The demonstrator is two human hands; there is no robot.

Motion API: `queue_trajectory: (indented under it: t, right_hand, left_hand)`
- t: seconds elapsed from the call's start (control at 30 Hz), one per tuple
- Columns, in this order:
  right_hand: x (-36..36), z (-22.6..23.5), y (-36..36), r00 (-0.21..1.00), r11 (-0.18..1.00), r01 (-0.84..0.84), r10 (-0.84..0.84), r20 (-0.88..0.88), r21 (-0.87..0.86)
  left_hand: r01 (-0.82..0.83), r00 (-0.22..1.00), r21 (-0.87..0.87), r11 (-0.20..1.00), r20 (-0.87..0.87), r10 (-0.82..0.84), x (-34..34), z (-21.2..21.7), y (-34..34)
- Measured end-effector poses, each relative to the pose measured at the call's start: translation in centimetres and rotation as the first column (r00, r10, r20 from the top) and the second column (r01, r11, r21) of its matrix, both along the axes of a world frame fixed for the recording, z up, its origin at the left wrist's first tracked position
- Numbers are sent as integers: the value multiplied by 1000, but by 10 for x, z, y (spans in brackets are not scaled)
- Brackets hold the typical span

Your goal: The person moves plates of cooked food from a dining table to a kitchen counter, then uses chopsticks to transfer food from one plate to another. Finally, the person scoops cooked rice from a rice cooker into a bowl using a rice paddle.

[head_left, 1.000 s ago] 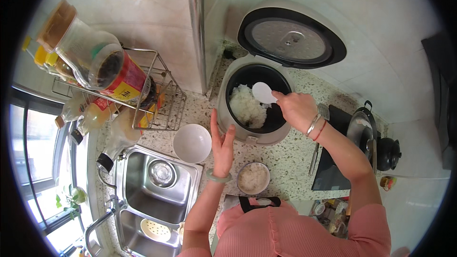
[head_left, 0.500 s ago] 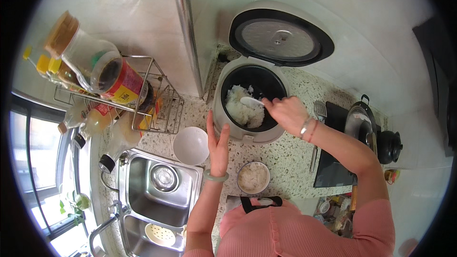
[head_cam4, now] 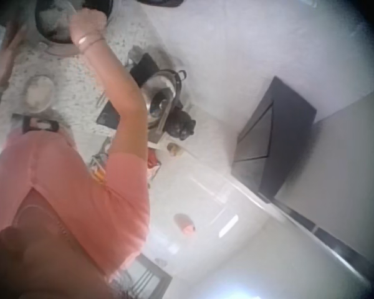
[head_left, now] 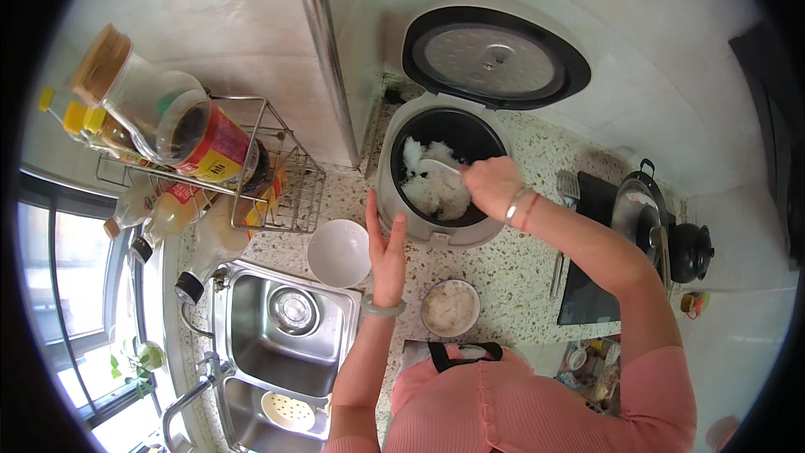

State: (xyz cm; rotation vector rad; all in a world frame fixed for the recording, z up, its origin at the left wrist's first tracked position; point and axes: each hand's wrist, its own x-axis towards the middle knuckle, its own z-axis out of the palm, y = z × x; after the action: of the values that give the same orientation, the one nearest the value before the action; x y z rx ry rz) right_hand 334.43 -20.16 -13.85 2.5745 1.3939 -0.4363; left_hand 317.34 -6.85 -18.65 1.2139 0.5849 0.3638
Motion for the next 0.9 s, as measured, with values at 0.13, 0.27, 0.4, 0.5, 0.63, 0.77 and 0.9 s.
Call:
queue_trajectory:
  t: [0.13, 0.27, 0.4, 0.5, 0.63, 0.77, 0.9]
  right_hand:
    - [-2, 24, -19, 999, 994, -41, 44, -28, 103]
    - [-26, 1, -10, 995, 992, -97, 96, 10, 78]
    - [-33, -4, 2, 995, 996, -89, 89, 45, -7]
    - [-19, 17, -2, 991, 988, -131, 132, 5, -84]
    - [-4, 38, -9, 984, 990, -53, 30, 174, 128]
    - [6, -8, 8, 976, 977, -129, 95, 195, 168]
    - [-2, -13, 12, 989, 994, -106, 106, 99, 2]
  left_hand:
    - [10, 1000, -24, 1000, -13, -10, 0, 1, 0]
    - [-1, 1000, -8, 1000, 20, 2, 2, -3, -5]
    - [22, 1000, 23, 999, -12, -22, 2, -4, -2]
    - [11, 1000, -89, 996, -11, -12, -2, -2, 4]
    - [8, 1000, -64, 998, -15, -9, -4, -6, 3]
    - [12, 1000, -44, 999, 22, -11, 0, -11, -4]
    - [31, 999, -78, 996, -6, -32, -1, -11, 0]
